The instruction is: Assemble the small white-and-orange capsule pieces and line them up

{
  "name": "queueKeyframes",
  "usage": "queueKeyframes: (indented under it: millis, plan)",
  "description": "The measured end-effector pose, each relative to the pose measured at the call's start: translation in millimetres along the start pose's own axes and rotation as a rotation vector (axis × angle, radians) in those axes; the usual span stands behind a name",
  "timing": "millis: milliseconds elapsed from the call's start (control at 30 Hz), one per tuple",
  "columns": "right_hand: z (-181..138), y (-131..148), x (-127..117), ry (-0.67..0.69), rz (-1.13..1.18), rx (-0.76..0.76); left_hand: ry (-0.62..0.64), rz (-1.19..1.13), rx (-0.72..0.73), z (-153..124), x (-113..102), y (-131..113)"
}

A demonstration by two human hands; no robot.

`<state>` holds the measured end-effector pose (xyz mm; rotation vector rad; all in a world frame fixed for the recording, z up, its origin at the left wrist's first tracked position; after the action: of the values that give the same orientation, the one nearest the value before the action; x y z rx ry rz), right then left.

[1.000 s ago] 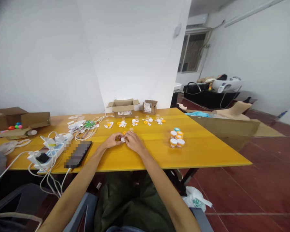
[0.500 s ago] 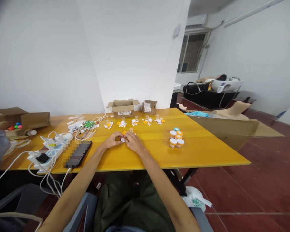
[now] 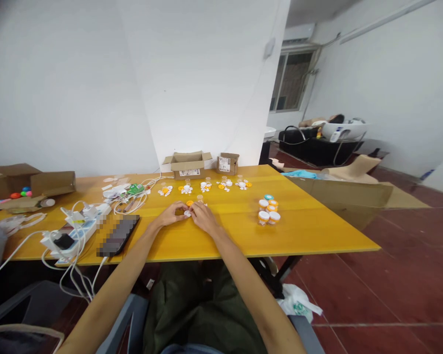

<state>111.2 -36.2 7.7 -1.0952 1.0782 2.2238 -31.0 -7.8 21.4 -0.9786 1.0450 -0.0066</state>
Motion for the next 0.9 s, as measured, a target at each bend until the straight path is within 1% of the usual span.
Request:
queueKeyframes:
  millis: [200,433,533,700,900]
  plan:
    - [1,0,0,-0.019,-0.033,0.039,0.004,-0.005,0.014,0,-1,1]
    - [-5,-2,-8,-0.072,-0.079,0.107,-0.003,-0.020,-0.004,0,0,7]
    - [-7,-1,-9,-0.075,-0.098,0.083,-0.004,-0.022,-0.009,1,0,7]
    - [-5,4,-4,-0.022,-0.131,0.011,0.002,-0.027,-0.002,1,1,2]
    - [-2,4,0,0.016,-0.169,0.003,-0.003,-0.025,0.003,1,0,2]
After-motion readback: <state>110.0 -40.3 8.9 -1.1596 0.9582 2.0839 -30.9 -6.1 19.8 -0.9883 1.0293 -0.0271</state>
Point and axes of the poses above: each hand's wrist, its own z-axis towards the middle knuckle, its own x-axis out of the palm, y = z × x, the point moved 5 cm from there along z, towards the middle knuckle, and after that the axes turned 13 degrees about y, right-handed, at the moved point
